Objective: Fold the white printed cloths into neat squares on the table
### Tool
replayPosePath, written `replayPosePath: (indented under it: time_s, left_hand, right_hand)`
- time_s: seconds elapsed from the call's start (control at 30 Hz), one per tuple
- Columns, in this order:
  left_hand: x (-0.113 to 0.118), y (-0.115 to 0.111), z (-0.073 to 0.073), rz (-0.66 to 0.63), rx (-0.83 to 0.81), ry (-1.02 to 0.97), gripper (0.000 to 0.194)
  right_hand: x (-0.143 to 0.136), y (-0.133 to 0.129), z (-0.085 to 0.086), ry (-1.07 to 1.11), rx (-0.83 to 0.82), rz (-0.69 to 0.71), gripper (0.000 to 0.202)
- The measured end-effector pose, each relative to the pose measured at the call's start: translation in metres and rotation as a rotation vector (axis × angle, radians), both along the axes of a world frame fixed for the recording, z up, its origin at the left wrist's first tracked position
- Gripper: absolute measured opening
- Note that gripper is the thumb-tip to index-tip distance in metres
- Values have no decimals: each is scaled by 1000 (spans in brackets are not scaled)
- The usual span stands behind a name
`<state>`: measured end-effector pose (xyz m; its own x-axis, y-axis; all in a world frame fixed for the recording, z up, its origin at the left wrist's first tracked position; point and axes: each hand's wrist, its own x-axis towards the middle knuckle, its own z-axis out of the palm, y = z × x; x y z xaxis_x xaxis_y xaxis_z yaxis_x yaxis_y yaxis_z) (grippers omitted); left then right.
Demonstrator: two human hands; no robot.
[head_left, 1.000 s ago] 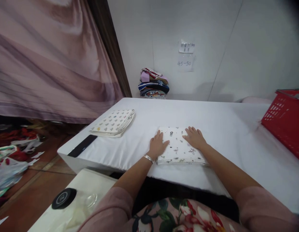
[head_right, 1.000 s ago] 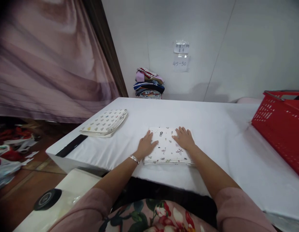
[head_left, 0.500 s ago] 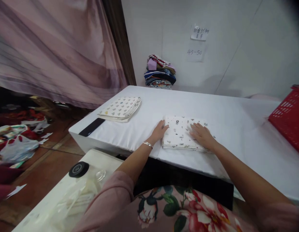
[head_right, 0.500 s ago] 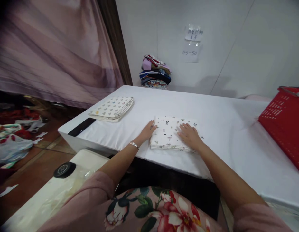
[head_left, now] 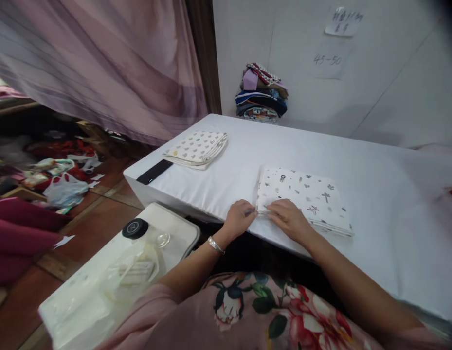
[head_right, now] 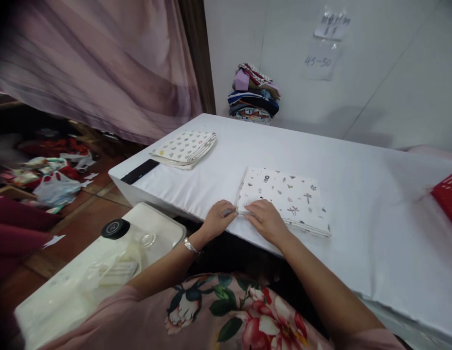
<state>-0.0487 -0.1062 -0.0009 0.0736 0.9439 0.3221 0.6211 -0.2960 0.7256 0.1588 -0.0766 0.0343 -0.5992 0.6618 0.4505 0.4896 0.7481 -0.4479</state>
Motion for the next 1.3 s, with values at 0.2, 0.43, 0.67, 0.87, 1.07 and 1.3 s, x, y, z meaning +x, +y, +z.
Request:
replayPosePath:
  time_s: [0.2,0.43,0.67,0.87,1.07,1.3]
  left_hand:
    - [2,4,-2,15,5,-23,2]
    - [5,4,-1,74,-58,19,10]
    - [7,6,1,88,-90,-67,7]
    - [9,7,1,91,-94,-90,8]
    - [8,8,2,53,-97,-64,13]
    - [5,8,1,6,-80,-43,21]
  right_hand:
    - [-22,7,-16,-67,-34,-42,19]
    - [-24,2,-27,38,-54,-120,18]
    - [-25,2,-28,79,-59,-126,19]
    - [-27,1,-30,132,-48,-175,21]
    - [-30,-4,-30,52,49,-158,22]
    - [-30,-4,-26,27,-7,-168,18]
